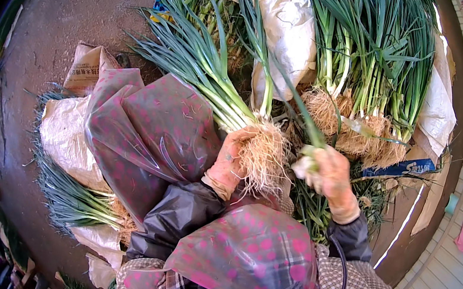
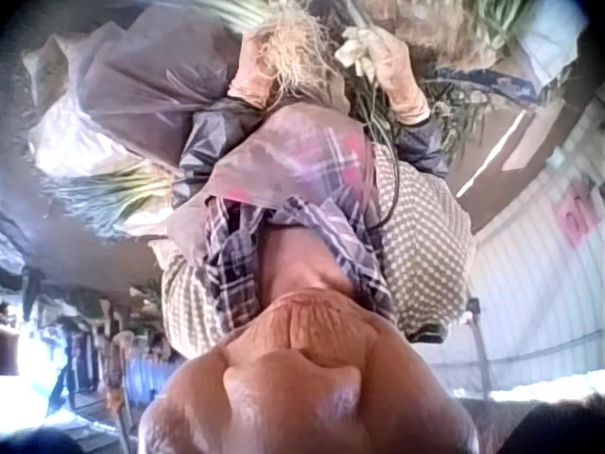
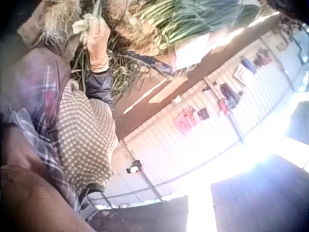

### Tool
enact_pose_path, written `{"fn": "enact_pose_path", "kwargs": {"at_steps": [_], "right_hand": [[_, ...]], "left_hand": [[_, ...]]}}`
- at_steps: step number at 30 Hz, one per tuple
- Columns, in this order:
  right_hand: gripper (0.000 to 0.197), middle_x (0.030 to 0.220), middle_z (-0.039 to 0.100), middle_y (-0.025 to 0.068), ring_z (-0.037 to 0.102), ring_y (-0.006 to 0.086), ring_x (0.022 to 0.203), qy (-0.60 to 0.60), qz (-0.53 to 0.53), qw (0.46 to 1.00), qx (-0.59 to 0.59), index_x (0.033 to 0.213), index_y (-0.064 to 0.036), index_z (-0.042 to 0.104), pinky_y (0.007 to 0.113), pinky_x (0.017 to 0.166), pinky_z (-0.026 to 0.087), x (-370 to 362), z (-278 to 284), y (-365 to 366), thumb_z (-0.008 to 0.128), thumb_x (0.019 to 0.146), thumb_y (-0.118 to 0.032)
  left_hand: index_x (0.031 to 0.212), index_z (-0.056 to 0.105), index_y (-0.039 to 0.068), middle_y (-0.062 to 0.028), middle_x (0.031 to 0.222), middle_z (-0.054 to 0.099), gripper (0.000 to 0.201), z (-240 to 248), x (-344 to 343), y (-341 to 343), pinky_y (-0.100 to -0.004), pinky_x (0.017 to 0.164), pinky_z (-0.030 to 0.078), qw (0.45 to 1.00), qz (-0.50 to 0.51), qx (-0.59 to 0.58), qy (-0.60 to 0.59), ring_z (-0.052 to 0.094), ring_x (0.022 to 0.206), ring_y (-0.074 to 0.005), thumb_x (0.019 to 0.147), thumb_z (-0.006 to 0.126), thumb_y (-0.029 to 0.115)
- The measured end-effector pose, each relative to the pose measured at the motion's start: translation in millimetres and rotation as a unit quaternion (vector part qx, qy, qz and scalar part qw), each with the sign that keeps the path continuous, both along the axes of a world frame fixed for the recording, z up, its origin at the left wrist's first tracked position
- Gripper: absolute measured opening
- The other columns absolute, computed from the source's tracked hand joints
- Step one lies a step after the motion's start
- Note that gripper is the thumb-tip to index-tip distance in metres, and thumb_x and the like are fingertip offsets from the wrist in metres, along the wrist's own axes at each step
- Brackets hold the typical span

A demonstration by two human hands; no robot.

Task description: The person sorts leeks by hand, stripping away outer layers and grouping the cleaned vegetables into bundles on the ground.

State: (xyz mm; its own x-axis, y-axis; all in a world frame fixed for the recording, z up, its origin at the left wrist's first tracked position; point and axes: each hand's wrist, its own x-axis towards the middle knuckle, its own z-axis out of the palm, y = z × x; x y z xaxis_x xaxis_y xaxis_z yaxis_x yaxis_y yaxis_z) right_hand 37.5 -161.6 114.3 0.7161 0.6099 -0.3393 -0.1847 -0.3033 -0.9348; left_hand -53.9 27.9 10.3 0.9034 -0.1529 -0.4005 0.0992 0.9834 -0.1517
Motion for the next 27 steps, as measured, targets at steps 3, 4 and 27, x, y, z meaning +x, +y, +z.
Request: {"fn": "enact_pose_path", "kwargs": {"at_steps": [3,4,27], "right_hand": [[0.035,0.08,0.069,0.0085,0.052,0.0081,0.044,0.077,-0.109,0.988,-0.079,0.102,0.0013,0.062,0.022,0.039,0.044,-21.5,-12.6,-97.6,0.042,0.1,-0.028],[0.043,0.084,0.069,0.0105,0.057,0.0129,0.051,0.125,0.03,0.956,-0.262,0.102,0.0005,0.064,0.027,0.049,0.048,-26.4,-31.6,-142.3,0.042,0.098,-0.036],[0.038,0.078,0.061,0.0002,0.054,0.0119,0.067,0.067,-0.123,0.99,0.003,0.105,-0.0002,0.065,0.028,0.065,0.045,16.4,-61.2,77.1,0.055,0.095,-0.036]], "left_hand": [[0.112,0.058,-0.007,-0.0212,0.108,0.063,0.034,13.9,-10.9,3.2,-0.0451,0.089,0.052,0.999,0.023,-0.045,-0.007,0.063,0.097,-0.0327,0.089,0.047,0.016],[0.116,0.056,-0.006,-0.0216,0.109,0.062,0.037,11.4,-15.4,-1.9,-0.045,0.089,0.052,0.998,0.032,-0.049,-0.003,0.063,0.097,-0.0333,0.088,0.048,0.017],[0.114,0.056,-0.007,-0.0128,0.109,0.063,0.027,37.3,-26.0,-8.9,-0.0333,0.089,0.052,0.981,-0.066,0.172,-0.067,0.062,0.099,-0.0215,0.091,0.053,0.005]]}}
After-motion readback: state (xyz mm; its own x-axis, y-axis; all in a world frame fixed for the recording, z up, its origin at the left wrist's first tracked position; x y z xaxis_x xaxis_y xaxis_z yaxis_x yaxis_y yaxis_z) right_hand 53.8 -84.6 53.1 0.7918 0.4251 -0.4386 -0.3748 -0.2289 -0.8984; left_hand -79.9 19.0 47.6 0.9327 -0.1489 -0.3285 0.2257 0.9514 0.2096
